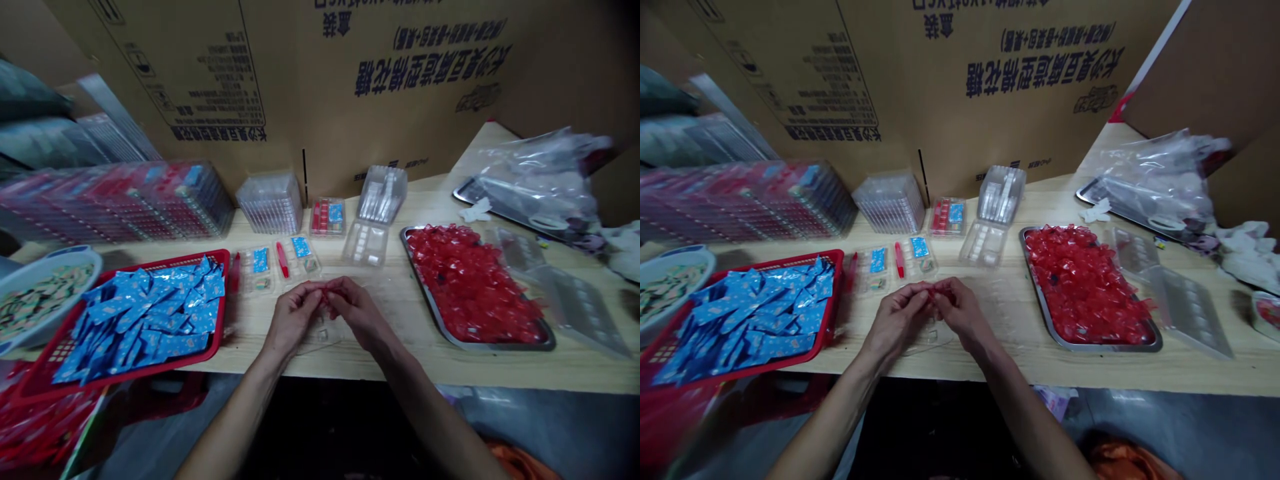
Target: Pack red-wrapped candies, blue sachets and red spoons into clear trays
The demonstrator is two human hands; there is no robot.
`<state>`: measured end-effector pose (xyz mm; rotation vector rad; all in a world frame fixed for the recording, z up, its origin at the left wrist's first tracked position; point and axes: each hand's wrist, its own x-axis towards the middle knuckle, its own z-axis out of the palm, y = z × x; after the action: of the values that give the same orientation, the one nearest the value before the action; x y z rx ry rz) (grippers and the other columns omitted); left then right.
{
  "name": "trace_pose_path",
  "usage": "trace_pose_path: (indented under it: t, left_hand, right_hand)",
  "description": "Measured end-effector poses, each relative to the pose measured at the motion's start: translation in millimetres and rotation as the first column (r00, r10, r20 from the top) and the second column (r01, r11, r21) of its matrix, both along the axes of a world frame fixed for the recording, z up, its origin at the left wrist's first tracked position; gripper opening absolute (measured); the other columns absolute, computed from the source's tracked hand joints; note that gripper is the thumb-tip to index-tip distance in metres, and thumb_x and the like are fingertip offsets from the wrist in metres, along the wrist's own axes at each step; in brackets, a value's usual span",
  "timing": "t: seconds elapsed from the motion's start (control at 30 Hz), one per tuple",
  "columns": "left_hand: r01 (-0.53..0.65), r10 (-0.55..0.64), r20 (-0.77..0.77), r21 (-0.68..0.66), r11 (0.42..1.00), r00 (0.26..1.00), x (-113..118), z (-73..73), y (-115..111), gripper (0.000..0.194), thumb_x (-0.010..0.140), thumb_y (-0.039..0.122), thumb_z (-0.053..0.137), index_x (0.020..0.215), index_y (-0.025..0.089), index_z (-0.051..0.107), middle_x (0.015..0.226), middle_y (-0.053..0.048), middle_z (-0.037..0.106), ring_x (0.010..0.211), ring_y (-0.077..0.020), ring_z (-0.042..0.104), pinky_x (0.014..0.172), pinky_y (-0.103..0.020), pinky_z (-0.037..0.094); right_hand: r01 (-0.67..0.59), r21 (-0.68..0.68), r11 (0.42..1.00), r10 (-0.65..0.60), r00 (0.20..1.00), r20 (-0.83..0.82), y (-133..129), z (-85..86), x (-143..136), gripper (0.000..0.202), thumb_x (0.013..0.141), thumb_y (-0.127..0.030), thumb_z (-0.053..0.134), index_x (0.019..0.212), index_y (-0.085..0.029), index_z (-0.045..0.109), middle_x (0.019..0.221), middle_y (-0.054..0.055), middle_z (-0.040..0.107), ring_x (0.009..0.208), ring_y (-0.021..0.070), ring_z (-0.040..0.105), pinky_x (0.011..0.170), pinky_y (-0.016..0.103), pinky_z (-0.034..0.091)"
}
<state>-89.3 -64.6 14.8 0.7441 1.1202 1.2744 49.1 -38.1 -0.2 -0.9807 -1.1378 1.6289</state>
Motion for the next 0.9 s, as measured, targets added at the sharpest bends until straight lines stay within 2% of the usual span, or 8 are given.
trace_pose_path:
  t: [0.1, 0.2, 0.27, 0.33, 0.47, 0.67, 0.77, 0.9]
  left_hand:
    - [-0.02, 0.036, 0.144, -0.107, 0.994, 0.989, -2.3, 8.4, 0.1, 0.025, 0.072, 0.028, 0.082, 0.09, 0.012, 0.075, 0.087, -0.006, 0.075, 0.075, -0.0119, 0.068, 0.076, -0.021, 0.055]
    - [-0.03, 0.061, 0.212, -0.146, 0.989, 0.975, -3.3, 11.7, -0.2, 0.027, 0.068, 0.024, 0.086, 0.089, 0.012, 0.075, 0.088, -0.006, 0.075, 0.078, -0.0121, 0.069, 0.078, -0.021, 0.056]
    - [-0.043, 0.072, 0.21, -0.136, 0.99, 0.975, -2.5, 10.3, -0.7, 0.031, 0.064, 0.025, 0.088, 0.088, 0.013, 0.074, 0.087, -0.005, 0.074, 0.075, -0.0115, 0.068, 0.073, -0.02, 0.056]
    - [-0.061, 0.082, 0.177, -0.121, 0.991, 0.981, -0.8, 7.5, -1.4, 0.036, 0.062, 0.029, 0.09, 0.09, 0.013, 0.074, 0.085, -0.004, 0.074, 0.072, -0.0111, 0.068, 0.068, -0.019, 0.055]
    - [-0.057, 0.062, 0.072, -0.065, 0.996, 0.995, 0.3, 3.8, -3.2, 0.042, 0.061, 0.031, 0.09, 0.095, 0.013, 0.074, 0.086, -0.005, 0.076, 0.073, -0.011, 0.068, 0.07, -0.019, 0.054]
    - [-0.082, 0.081, -0.011, -0.036, 0.996, 0.997, -4.6, 7.4, -3.5, 0.039, 0.066, 0.035, 0.085, 0.096, 0.013, 0.075, 0.078, -0.004, 0.074, 0.065, -0.0109, 0.066, 0.065, -0.02, 0.053]
    - [-0.105, 0.105, -0.024, -0.02, 0.994, 0.994, -2.7, 5.9, -3.1, 0.033, 0.066, 0.032, 0.084, 0.091, 0.013, 0.074, 0.08, -0.004, 0.074, 0.066, -0.0103, 0.065, 0.064, -0.02, 0.052]
    - [-0.119, 0.124, -0.121, 0.05, 0.992, 0.985, 0.7, -2.0, -2.6, 0.035, 0.069, 0.026, 0.078, 0.102, 0.016, 0.074, 0.077, -0.001, 0.072, 0.062, -0.0092, 0.061, 0.062, -0.019, 0.048]
  right_hand:
    - [0.023, 0.018, 1.0, -0.023, 0.999, 0.029, 2.6, 0.4, 1.5, 0.017, 0.079, -0.035, 0.062, 0.08, -0.02, 0.055, 0.06, -0.005, 0.055, 0.053, 0.0107, 0.048, 0.052, 0.025, 0.041]
    - [-0.075, 0.093, 0.993, 0.063, 0.99, 0.128, 2.1, -2.1, 1.9, 0.021, 0.08, -0.036, 0.062, 0.092, -0.019, 0.058, 0.067, -0.003, 0.058, 0.056, 0.0112, 0.049, 0.053, 0.025, 0.04]
    - [-0.116, 0.175, 0.978, 0.071, 0.967, 0.244, 1.1, -5.2, 0.8, 0.022, 0.081, -0.035, 0.061, 0.096, -0.019, 0.059, 0.075, -0.001, 0.062, 0.062, 0.0126, 0.053, 0.058, 0.026, 0.042]
    - [-0.092, 0.25, 0.964, 0.002, 0.941, 0.339, 0.8, -7.9, -0.4, 0.018, 0.083, -0.035, 0.058, 0.093, -0.02, 0.058, 0.078, 0.0, 0.065, 0.067, 0.0142, 0.057, 0.063, 0.028, 0.044]
    - [-0.072, 0.327, 0.942, -0.072, 0.91, 0.409, 2.3, -6.3, 1.1, 0.016, 0.085, -0.036, 0.057, 0.084, -0.021, 0.057, 0.073, 0.0, 0.063, 0.065, 0.0146, 0.055, 0.062, 0.027, 0.042]
    - [-0.157, 0.229, 0.961, 0.088, 0.954, 0.285, 1.7, 8.3, 7.3, 0.02, 0.089, -0.039, 0.056, 0.087, -0.019, 0.059, 0.07, -0.001, 0.059, 0.059, 0.0119, 0.049, 0.056, 0.025, 0.038]
    - [-0.133, 0.191, 0.973, 0.096, 0.977, 0.191, 0.0, 9.0, 3.9, 0.02, 0.085, -0.037, 0.058, 0.094, -0.02, 0.056, 0.069, -0.003, 0.058, 0.057, 0.0111, 0.047, 0.054, 0.025, 0.037]
    - [-0.118, 0.165, 0.979, 0.103, 0.99, 0.099, -4.2, 7.1, -3.1, 0.025, 0.082, -0.029, 0.056, 0.105, -0.021, 0.052, 0.078, -0.002, 0.062, 0.064, 0.0128, 0.054, 0.059, 0.026, 0.042]
